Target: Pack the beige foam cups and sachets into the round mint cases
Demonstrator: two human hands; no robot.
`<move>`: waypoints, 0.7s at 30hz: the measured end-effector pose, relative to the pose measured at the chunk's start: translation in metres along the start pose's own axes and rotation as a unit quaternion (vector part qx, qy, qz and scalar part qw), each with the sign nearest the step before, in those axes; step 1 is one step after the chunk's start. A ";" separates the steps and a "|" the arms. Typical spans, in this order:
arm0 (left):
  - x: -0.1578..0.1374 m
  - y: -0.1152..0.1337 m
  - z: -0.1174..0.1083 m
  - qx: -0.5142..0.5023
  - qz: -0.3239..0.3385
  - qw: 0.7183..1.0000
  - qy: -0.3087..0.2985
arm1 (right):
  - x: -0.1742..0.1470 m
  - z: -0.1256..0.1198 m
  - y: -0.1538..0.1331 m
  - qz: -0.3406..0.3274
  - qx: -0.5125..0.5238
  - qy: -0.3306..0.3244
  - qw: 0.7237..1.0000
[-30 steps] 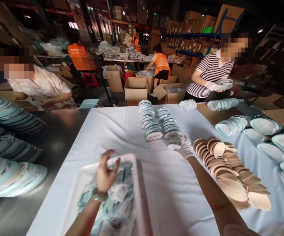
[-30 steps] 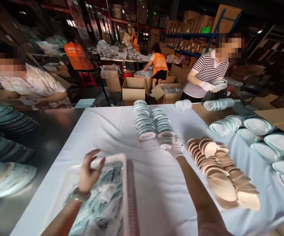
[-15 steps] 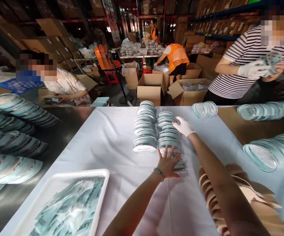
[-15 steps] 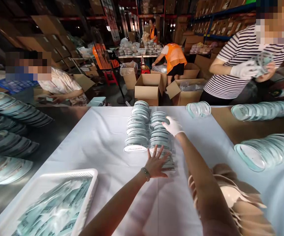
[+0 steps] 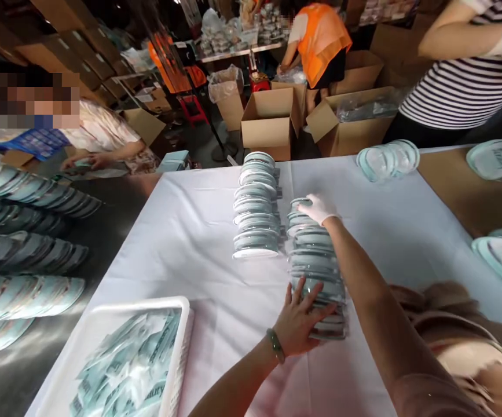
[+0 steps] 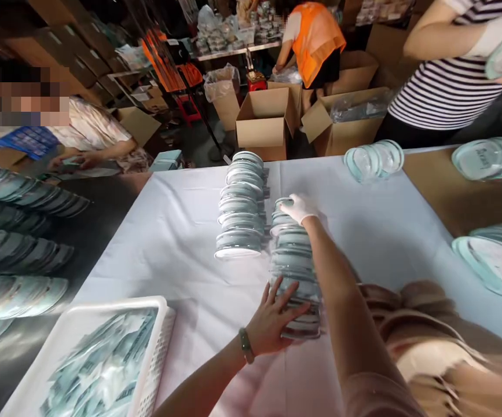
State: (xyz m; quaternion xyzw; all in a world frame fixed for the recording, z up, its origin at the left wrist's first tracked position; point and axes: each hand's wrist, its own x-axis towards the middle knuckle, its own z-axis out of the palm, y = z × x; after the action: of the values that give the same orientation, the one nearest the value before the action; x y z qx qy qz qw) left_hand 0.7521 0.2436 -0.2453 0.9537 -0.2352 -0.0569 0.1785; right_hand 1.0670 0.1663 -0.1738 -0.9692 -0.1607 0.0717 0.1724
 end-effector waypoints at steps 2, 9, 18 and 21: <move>-0.049 0.030 0.029 -0.016 0.008 1.000 -0.010 | -0.063 0.013 0.001 0.030 -0.003 -0.002 1.000; -0.274 0.145 0.120 0.029 -0.028 0.997 -0.059 | -0.308 0.069 -0.061 -0.004 0.034 -0.022 0.999; -0.359 0.197 0.126 0.129 -0.129 0.983 -0.004 | -0.400 0.101 -0.114 -0.089 0.057 0.004 0.994; -0.361 0.196 0.124 0.147 -0.115 0.982 -0.006 | -0.454 0.070 -0.050 -0.105 0.135 0.051 0.984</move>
State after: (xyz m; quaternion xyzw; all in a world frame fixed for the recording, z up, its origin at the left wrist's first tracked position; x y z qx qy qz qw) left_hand 0.3261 0.2123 -0.2797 0.9899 -0.1310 -0.0471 0.0269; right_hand 0.6131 0.0797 -0.1828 -0.9169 -0.2418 0.0244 0.3164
